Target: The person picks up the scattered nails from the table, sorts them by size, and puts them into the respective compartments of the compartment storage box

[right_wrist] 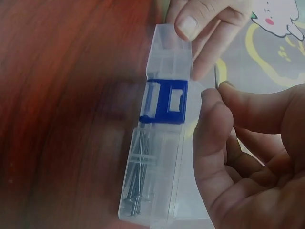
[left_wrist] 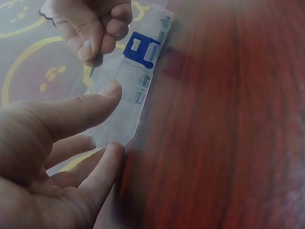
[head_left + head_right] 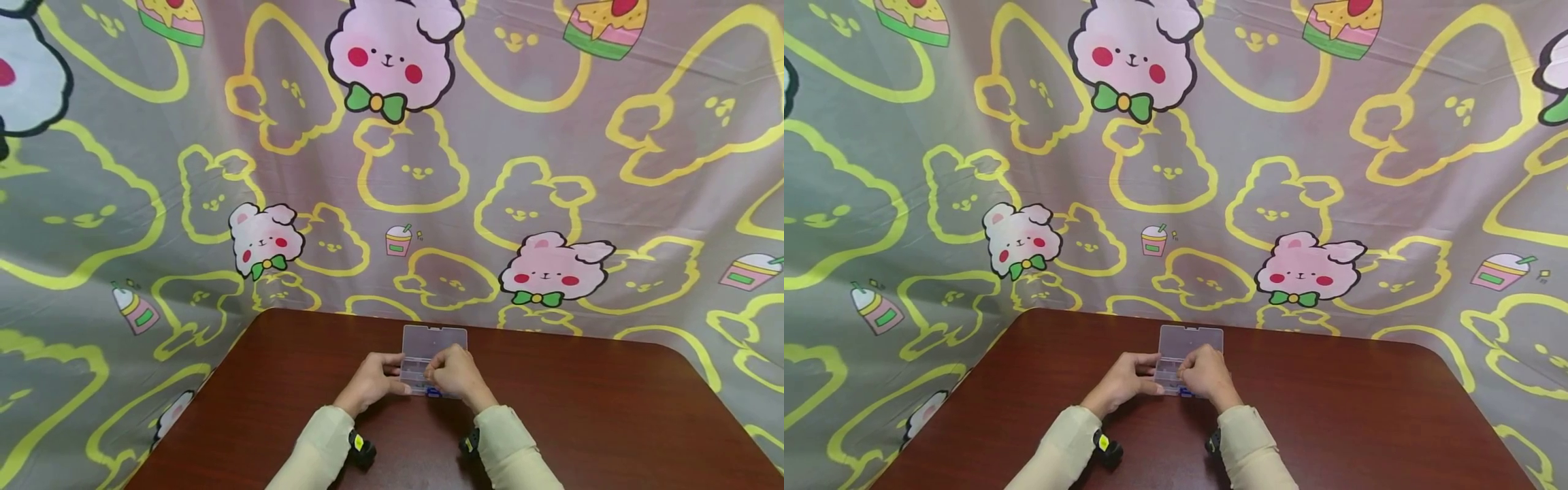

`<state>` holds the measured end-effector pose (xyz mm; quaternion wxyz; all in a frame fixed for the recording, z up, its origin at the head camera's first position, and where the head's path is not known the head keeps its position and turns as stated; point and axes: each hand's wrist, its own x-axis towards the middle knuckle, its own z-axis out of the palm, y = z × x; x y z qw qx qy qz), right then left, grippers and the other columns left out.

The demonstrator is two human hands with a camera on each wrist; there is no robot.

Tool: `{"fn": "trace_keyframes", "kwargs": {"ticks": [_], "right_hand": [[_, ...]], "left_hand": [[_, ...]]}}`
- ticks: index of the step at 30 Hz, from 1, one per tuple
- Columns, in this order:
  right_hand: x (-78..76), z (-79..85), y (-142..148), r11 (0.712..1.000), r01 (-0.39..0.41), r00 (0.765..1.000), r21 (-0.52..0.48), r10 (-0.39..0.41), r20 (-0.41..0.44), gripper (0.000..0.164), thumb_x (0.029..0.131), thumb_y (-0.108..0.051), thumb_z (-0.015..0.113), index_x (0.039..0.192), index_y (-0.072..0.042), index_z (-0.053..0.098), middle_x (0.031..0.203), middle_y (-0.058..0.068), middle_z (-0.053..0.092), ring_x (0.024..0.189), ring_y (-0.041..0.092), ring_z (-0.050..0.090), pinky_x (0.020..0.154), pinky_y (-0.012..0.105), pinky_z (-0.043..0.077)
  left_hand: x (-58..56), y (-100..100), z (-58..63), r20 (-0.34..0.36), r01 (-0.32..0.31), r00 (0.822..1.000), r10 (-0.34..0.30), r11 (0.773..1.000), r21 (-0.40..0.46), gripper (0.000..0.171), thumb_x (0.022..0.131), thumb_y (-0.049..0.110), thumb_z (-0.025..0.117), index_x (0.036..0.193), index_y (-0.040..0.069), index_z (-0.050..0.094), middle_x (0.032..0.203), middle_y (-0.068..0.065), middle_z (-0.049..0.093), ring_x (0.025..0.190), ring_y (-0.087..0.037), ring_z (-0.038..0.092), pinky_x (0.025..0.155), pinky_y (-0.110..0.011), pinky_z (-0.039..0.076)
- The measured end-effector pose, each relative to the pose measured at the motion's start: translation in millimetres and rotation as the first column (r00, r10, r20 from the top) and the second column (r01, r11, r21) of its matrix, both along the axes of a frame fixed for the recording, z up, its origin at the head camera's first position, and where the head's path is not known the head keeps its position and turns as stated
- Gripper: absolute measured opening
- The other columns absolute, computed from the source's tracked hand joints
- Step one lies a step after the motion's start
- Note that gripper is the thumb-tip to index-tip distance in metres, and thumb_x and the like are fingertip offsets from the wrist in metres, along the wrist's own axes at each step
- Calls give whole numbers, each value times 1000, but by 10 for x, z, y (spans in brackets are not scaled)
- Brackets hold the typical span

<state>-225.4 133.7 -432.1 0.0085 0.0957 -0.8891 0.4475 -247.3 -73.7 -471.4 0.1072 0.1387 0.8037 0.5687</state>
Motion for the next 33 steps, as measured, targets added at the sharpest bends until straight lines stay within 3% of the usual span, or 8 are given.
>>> {"fn": "trace_keyframes", "kwargs": {"ticks": [4, 8, 14, 20, 27, 33], "right_hand": [[-19, -16, -44, 995, 23, 993, 97, -12, -120, 17, 74, -1, 76, 62, -12, 72, 58, -9, 61, 53, 10, 51, 51, 29, 45], [-32, -32, -94, 986, 49, 985, 159, -22, -171, 20, 71, -3, 78, 58, -17, 71, 59, -12, 61, 57, 11, 52, 54, 32, 46], [-20, -63, -116, 987, 20, 989, 161, 4, -145, 20, 73, -1, 79, 59, -14, 73, 62, -10, 64, 58, 10, 53, 57, 31, 48], [10, -21, -53, 996, -5, 995, 92, 14, -102, 14, 77, 0, 78, 66, -10, 75, 65, -7, 65, 58, 11, 53, 54, 31, 47], [73, 59, 96, 999, 20, 997, 31, -18, -72, 10, 89, -6, 74, 80, -7, 77, 69, -4, 64, 59, 13, 53, 54, 32, 45], [219, 211, 400, 995, 74, 994, 71, -68, -84, 6, 92, -10, 73, 88, -8, 78, 74, -4, 65, 60, 13, 53, 55, 33, 44]], "left_hand": [[-9, 5, -8, -1, -2, 1000, 2, 1000, 3, 68, 74, 1, 89, 136, 0, 62, 136, -15, 60, 113, -31, 61, 79, -35, 56], [-11, -1, -4, -1, -8, 1000, 8, 1000, 11, 68, 74, 0, 89, 136, 0, 62, 135, -15, 60, 112, -31, 61, 77, -34, 57], [-6, 7, -28, 4, -5, 1000, 4, 1000, 25, 68, 74, -1, 88, 137, -1, 61, 135, -16, 60, 111, -31, 61, 77, -35, 57], [-26, 11, -26, 4, 8, 1000, -8, 1000, 16, 68, 74, 1, 89, 137, 0, 61, 134, -15, 61, 111, -31, 62, 79, -36, 57], [-1, -27, 15, -17, 14, 1000, -15, 1000, -24, 74, 74, 1, 88, 141, -2, 56, 133, -18, 60, 110, -32, 62, 79, -39, 57], [18, -95, 56, -54, 8, 998, -9, 1000, -27, 82, 77, 3, 87, 148, -1, 47, 140, -22, 52, 110, -36, 64, 81, -39, 57]]}}
